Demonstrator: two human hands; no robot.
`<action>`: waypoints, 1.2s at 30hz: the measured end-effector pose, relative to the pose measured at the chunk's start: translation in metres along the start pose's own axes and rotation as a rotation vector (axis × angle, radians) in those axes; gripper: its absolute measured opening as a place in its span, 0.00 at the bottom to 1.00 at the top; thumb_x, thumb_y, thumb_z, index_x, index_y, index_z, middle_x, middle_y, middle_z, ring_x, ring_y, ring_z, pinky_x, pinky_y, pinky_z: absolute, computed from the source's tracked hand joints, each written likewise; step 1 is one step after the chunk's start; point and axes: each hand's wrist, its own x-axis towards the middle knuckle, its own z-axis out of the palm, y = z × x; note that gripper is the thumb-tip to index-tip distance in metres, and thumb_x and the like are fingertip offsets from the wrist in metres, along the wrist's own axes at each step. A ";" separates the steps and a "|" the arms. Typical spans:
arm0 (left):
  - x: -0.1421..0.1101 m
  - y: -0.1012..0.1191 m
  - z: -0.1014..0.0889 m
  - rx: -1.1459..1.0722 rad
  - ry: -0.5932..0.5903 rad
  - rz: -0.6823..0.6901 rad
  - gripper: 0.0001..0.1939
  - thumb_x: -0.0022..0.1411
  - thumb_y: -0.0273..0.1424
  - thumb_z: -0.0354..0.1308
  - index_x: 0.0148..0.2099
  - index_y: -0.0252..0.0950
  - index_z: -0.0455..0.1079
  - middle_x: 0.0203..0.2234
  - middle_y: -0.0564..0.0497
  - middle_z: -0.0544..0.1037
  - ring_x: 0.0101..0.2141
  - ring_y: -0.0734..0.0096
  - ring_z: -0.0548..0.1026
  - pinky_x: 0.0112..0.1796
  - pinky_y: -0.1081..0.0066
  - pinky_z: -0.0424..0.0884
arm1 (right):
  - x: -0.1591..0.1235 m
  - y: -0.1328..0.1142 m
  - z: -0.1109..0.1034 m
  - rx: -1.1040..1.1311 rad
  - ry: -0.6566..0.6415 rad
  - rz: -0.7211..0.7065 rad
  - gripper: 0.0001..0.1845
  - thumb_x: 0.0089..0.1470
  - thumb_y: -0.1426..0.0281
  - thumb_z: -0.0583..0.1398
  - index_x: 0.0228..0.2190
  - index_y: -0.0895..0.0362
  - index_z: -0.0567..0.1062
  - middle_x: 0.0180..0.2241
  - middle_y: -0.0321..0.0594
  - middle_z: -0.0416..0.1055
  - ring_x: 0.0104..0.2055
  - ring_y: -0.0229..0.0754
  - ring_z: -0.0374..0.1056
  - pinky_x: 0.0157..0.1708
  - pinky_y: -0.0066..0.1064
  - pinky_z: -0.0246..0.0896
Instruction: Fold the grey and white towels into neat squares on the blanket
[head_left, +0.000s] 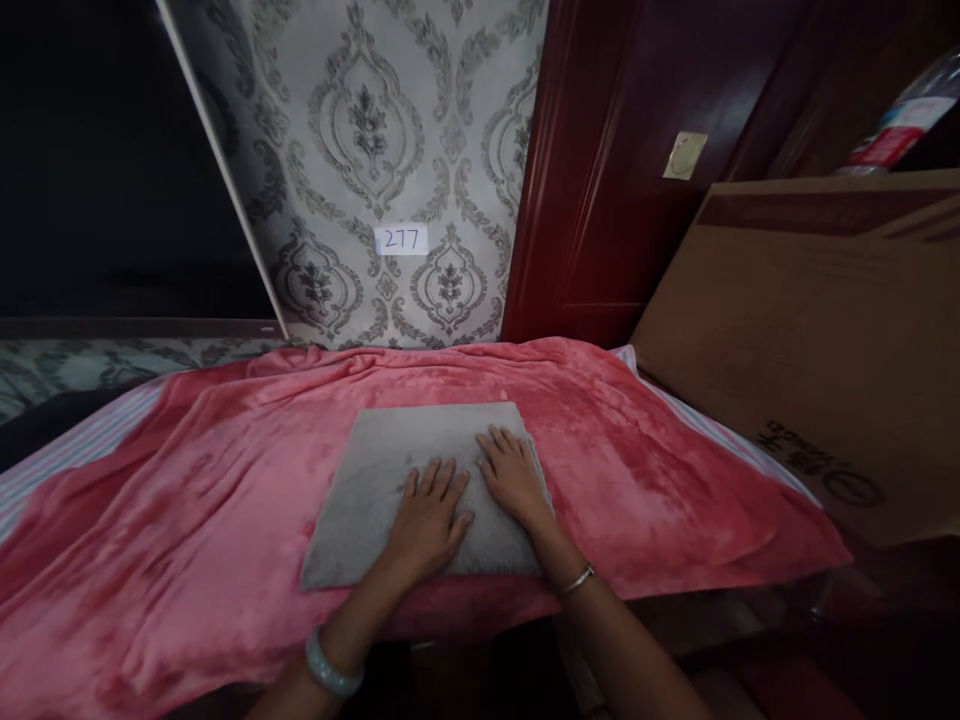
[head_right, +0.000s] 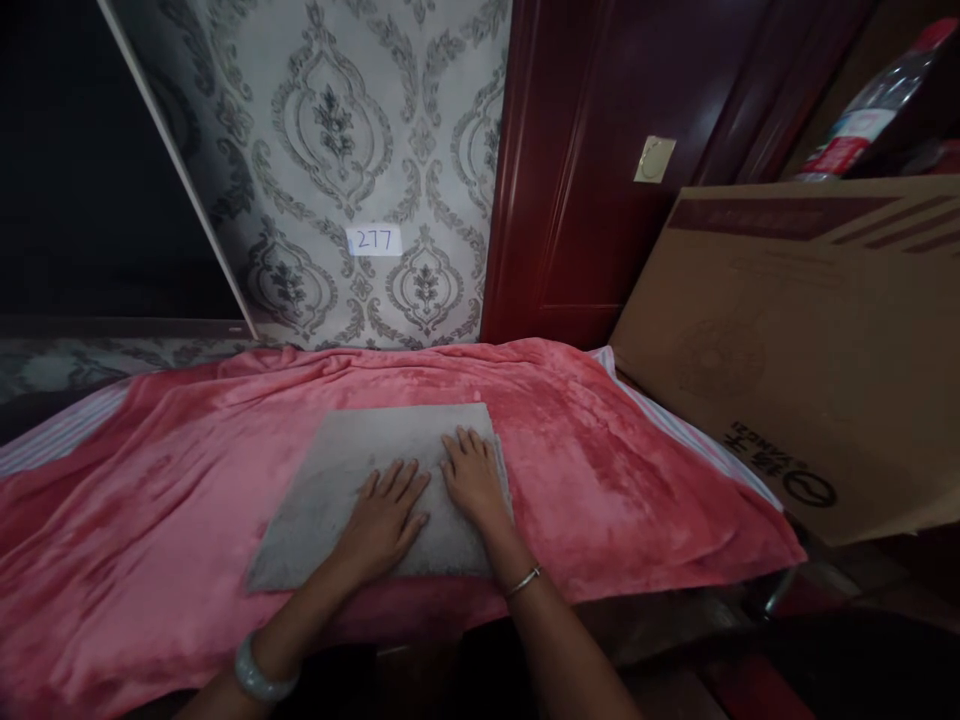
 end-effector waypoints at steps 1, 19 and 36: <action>0.000 0.000 -0.001 0.001 -0.011 -0.003 0.29 0.70 0.40 0.49 0.71 0.43 0.56 0.70 0.44 0.56 0.70 0.48 0.52 0.65 0.39 0.50 | 0.000 0.000 0.000 0.002 0.000 0.000 0.27 0.67 0.66 0.51 0.65 0.52 0.64 0.70 0.42 0.52 0.72 0.49 0.44 0.68 0.46 0.37; -0.057 -0.094 -0.002 0.123 0.164 -0.237 0.32 0.70 0.48 0.42 0.69 0.39 0.60 0.69 0.42 0.59 0.68 0.46 0.56 0.61 0.43 0.60 | 0.000 0.001 0.001 -0.016 -0.011 0.008 0.27 0.67 0.65 0.50 0.65 0.52 0.64 0.70 0.43 0.52 0.72 0.49 0.45 0.68 0.46 0.38; -0.048 -0.085 -0.025 0.115 0.134 -0.321 0.28 0.69 0.43 0.44 0.63 0.35 0.68 0.64 0.37 0.68 0.64 0.44 0.63 0.62 0.35 0.53 | 0.000 -0.001 0.000 -0.030 -0.007 0.012 0.27 0.67 0.66 0.51 0.65 0.51 0.64 0.70 0.43 0.52 0.72 0.49 0.45 0.67 0.46 0.40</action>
